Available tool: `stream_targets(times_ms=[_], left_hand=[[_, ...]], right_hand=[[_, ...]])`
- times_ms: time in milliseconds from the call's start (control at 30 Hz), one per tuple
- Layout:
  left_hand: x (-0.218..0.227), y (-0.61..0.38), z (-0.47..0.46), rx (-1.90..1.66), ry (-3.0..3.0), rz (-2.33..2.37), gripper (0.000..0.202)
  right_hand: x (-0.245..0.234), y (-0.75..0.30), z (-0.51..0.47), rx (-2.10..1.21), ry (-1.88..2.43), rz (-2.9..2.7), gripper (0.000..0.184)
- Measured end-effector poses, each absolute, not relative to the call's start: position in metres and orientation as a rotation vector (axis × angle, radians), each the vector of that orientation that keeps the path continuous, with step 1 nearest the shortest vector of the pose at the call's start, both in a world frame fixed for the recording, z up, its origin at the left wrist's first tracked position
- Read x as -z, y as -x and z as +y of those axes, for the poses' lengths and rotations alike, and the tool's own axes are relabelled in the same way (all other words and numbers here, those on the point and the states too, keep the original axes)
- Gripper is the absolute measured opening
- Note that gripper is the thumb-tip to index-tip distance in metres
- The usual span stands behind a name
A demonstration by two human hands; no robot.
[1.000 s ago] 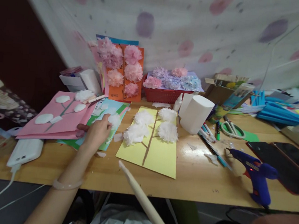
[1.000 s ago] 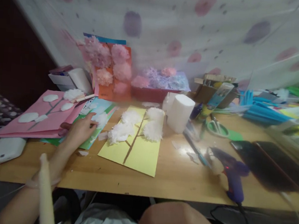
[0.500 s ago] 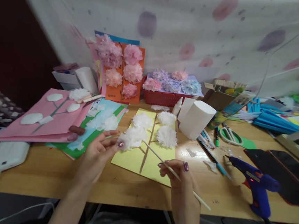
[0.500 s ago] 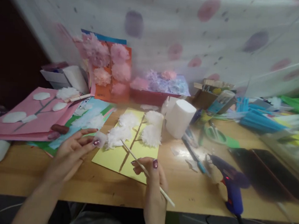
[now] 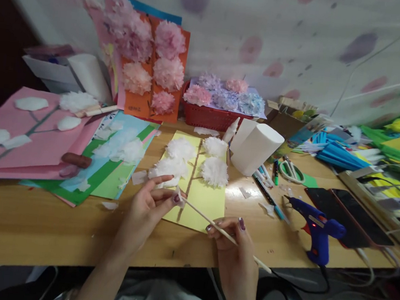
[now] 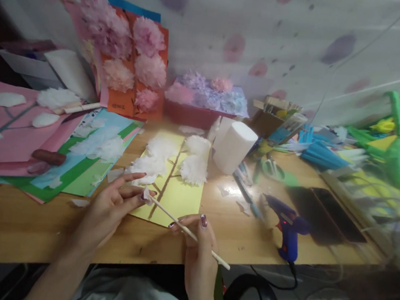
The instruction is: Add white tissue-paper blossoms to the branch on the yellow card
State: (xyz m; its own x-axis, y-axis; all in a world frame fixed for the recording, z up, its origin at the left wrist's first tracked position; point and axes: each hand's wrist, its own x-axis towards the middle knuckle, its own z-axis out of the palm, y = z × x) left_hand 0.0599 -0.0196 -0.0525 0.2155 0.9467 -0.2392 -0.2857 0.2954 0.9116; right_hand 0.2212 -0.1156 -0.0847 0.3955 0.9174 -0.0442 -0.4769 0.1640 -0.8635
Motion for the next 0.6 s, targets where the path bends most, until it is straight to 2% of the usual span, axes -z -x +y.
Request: stream_targets(times_ms=[167, 433, 600], left_hand=[[0.054, -0.060, -0.020, -0.984, -0.895, 0.949, 0.066], [0.053, -0.057, -0.024, -0.963, -0.854, 0.870, 0.058], [0.051, -0.055, -0.025, -0.942, -0.911, 0.875, 0.064]], right_hand=[[0.073, -0.217, -0.118, -1.020, 1.020, -0.591, 0.037], [0.084, -0.221, -0.121, -0.987, 1.049, -0.666, 0.037], [0.074, -0.214, -0.121, -0.943, 1.086, -0.622, 0.036]])
